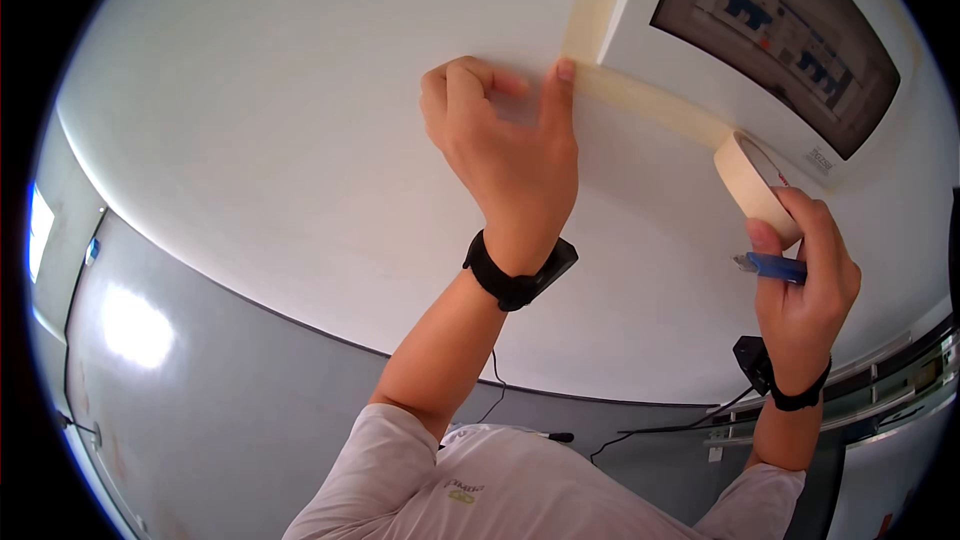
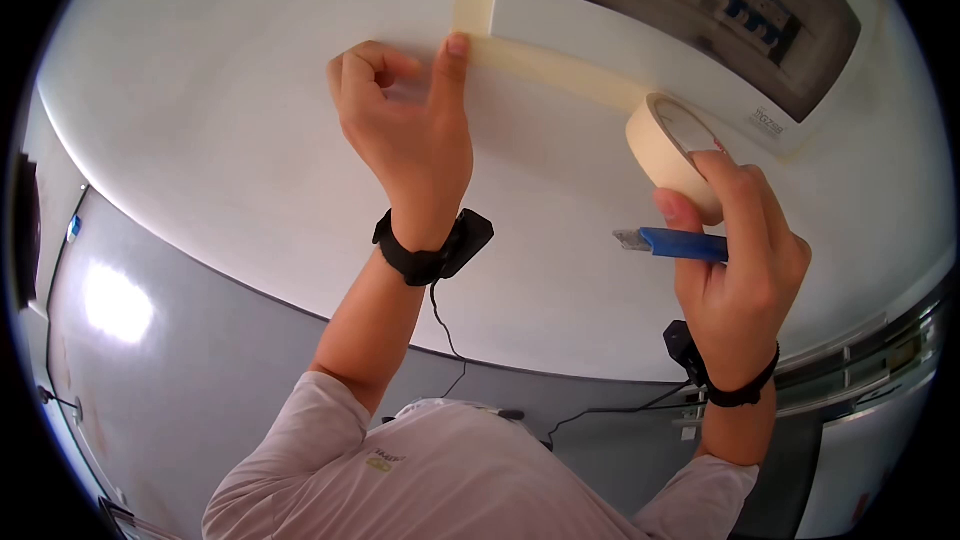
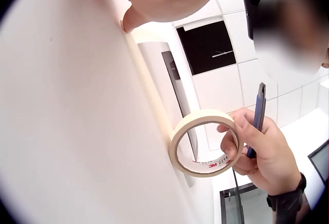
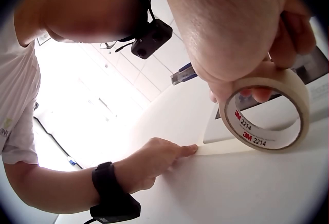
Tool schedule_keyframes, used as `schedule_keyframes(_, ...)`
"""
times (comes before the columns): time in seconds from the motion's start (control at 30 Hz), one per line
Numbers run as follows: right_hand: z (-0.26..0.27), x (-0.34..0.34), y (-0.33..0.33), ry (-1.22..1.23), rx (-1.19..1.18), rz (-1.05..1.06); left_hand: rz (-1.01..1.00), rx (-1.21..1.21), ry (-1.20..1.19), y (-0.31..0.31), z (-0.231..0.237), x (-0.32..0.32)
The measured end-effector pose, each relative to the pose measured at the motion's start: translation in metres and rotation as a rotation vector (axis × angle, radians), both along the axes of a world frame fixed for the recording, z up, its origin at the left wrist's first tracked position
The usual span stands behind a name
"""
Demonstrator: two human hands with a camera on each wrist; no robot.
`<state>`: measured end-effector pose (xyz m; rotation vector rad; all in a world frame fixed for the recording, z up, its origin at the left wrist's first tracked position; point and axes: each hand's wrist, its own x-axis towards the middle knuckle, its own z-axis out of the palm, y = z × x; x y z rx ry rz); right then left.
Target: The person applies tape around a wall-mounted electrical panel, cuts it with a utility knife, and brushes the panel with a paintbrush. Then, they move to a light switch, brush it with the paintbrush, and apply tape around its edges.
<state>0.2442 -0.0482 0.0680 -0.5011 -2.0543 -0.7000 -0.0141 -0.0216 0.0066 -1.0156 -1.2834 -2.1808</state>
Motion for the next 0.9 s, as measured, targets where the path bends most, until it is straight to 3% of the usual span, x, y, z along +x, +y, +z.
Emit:
schedule_keyframes(0.37, 0.0, 0.0, 0.002, -0.003, 0.028, -0.001, 0.149, 0.009, 0.112, 0.013, -0.005, -0.003)
schedule_keyframes(0.9, 0.01, -0.006, -0.005, 0.008, -0.021, -0.085, 0.045, -0.012, 0.035, 0.008, 0.002, -0.004)
